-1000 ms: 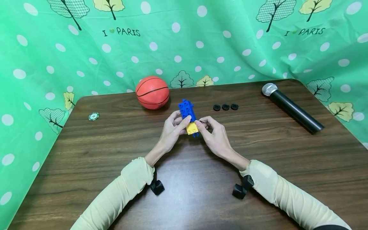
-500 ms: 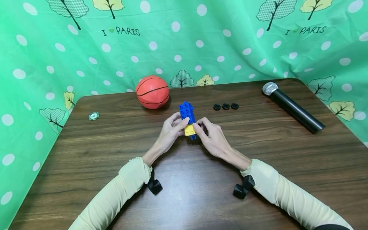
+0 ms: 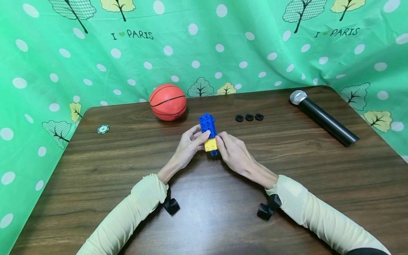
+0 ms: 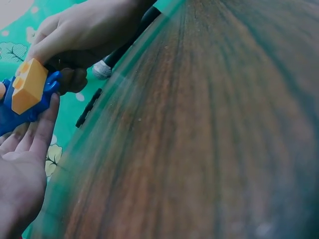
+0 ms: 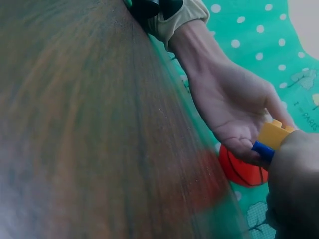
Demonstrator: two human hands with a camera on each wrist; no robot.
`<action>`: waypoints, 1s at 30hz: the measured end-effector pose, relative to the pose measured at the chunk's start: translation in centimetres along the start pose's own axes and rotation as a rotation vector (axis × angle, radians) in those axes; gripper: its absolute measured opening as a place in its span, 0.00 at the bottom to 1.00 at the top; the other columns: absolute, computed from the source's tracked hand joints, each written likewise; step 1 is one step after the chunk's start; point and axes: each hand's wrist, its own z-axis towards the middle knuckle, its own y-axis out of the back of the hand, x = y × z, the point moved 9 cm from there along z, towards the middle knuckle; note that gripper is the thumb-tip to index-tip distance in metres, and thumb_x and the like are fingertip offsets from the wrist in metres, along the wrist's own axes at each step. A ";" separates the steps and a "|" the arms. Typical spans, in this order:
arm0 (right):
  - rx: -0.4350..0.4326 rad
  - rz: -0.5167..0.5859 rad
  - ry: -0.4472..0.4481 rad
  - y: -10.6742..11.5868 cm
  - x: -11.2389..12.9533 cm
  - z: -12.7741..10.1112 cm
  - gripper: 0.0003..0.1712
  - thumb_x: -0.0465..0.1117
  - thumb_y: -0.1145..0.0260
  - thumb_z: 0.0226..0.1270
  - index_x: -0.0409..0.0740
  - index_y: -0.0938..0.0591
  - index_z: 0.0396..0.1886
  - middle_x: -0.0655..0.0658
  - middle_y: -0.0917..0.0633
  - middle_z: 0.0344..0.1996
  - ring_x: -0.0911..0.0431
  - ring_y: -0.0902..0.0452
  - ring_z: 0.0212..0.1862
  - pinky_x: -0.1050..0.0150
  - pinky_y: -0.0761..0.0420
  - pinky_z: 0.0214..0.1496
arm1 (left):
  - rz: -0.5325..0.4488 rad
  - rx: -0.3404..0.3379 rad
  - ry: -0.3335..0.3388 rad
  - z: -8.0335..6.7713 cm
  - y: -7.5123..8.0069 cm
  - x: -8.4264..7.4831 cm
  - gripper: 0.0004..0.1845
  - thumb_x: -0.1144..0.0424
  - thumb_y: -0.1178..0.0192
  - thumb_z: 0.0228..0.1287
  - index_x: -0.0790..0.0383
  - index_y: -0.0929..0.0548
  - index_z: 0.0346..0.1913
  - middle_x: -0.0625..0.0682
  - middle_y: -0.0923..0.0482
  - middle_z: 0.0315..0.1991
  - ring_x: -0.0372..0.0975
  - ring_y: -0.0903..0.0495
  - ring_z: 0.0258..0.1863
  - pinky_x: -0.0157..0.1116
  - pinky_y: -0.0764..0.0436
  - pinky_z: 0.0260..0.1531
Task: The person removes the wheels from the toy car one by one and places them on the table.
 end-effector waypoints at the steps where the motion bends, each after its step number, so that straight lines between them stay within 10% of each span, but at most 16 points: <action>1: 0.010 -0.009 0.005 0.0 0.0 0.0 0.05 0.33 0.44 0.81 0.36 0.23 0.42 0.45 0.24 0.27 0.53 0.29 0.29 0.58 0.26 0.28 | 0.002 0.008 0.009 0.0 0.0 0.0 0.26 0.67 0.46 0.77 0.78 0.34 0.71 0.68 0.20 0.55 0.40 0.15 0.44 0.37 0.14 0.42; 12: 0.040 -0.045 0.047 0.1 0.6 -0.3 0.07 0.33 0.45 0.81 0.33 0.24 0.42 0.44 0.24 0.27 0.52 0.29 0.29 0.57 0.25 0.28 | -0.014 0.051 0.040 0.0 -0.4 0.1 0.26 0.68 0.50 0.78 0.78 0.36 0.73 0.70 0.22 0.58 0.39 0.16 0.46 0.36 0.15 0.43; 24: -0.008 0.157 -0.184 -0.2 -1.6 -0.4 0.21 0.53 0.51 0.86 0.40 0.23 0.49 0.48 0.22 0.30 0.55 0.29 0.29 0.58 0.28 0.31 | -0.046 -0.002 0.000 0.3 -0.2 -0.1 0.27 0.67 0.48 0.78 0.78 0.36 0.73 0.69 0.21 0.57 0.40 0.16 0.47 0.38 0.15 0.45; 30: -0.056 0.193 -0.149 0.1 -1.6 -0.4 0.11 0.41 0.44 0.84 0.37 0.20 0.50 0.46 0.18 0.29 0.54 0.25 0.29 0.56 0.24 0.32 | -0.020 -0.026 -0.018 0.3 -0.1 -0.2 0.26 0.68 0.47 0.78 0.77 0.34 0.72 0.69 0.20 0.56 0.40 0.15 0.46 0.37 0.15 0.43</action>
